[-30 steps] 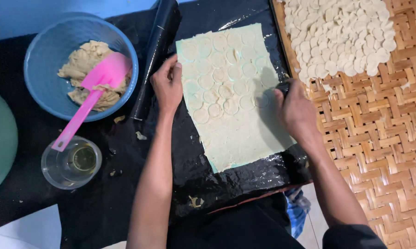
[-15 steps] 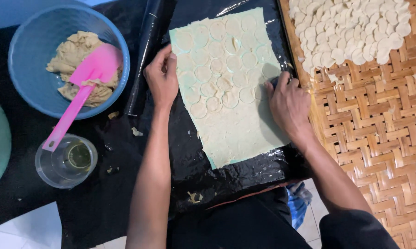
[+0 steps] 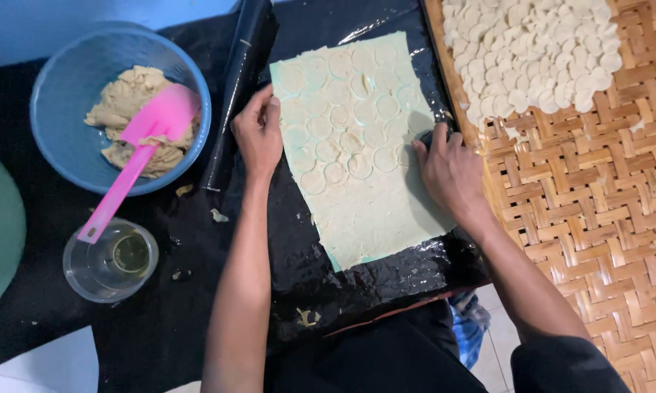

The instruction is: Cutting circular shapes out of a thin sheet of dough using a round cutter.

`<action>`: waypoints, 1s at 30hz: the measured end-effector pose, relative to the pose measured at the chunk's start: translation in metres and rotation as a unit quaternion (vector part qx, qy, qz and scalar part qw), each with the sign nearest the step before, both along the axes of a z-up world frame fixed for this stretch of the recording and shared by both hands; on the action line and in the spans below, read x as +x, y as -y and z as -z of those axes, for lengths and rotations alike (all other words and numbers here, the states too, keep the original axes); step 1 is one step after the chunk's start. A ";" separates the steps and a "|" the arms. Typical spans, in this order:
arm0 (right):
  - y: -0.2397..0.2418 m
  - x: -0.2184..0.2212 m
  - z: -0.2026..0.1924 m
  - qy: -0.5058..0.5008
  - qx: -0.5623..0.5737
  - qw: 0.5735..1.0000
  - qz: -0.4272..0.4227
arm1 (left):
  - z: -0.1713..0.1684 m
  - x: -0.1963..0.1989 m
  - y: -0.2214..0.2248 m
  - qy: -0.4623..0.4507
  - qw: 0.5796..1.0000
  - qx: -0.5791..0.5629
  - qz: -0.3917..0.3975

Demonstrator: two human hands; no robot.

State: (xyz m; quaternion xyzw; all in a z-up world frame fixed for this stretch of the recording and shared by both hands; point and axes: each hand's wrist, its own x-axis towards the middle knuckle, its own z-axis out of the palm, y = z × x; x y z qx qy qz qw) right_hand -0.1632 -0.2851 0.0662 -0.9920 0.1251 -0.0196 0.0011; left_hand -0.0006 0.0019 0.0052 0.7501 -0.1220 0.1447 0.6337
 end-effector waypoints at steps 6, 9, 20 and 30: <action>-0.014 -0.045 -0.045 -0.109 0.164 0.976 0.096 | -0.003 0.000 0.001 -0.023 1.000 -0.014 0.000; -0.038 -0.106 -0.061 -0.206 0.163 0.963 0.049 | -0.015 -0.006 0.001 -0.031 0.999 -0.021 0.005; -0.077 -0.131 -0.049 -0.093 0.280 0.952 0.079 | -0.002 -0.001 0.003 -0.057 0.998 -0.033 0.022; -0.092 -0.086 -0.068 -0.069 0.226 0.970 0.057 | -0.005 -0.005 0.003 -0.031 0.998 -0.046 0.006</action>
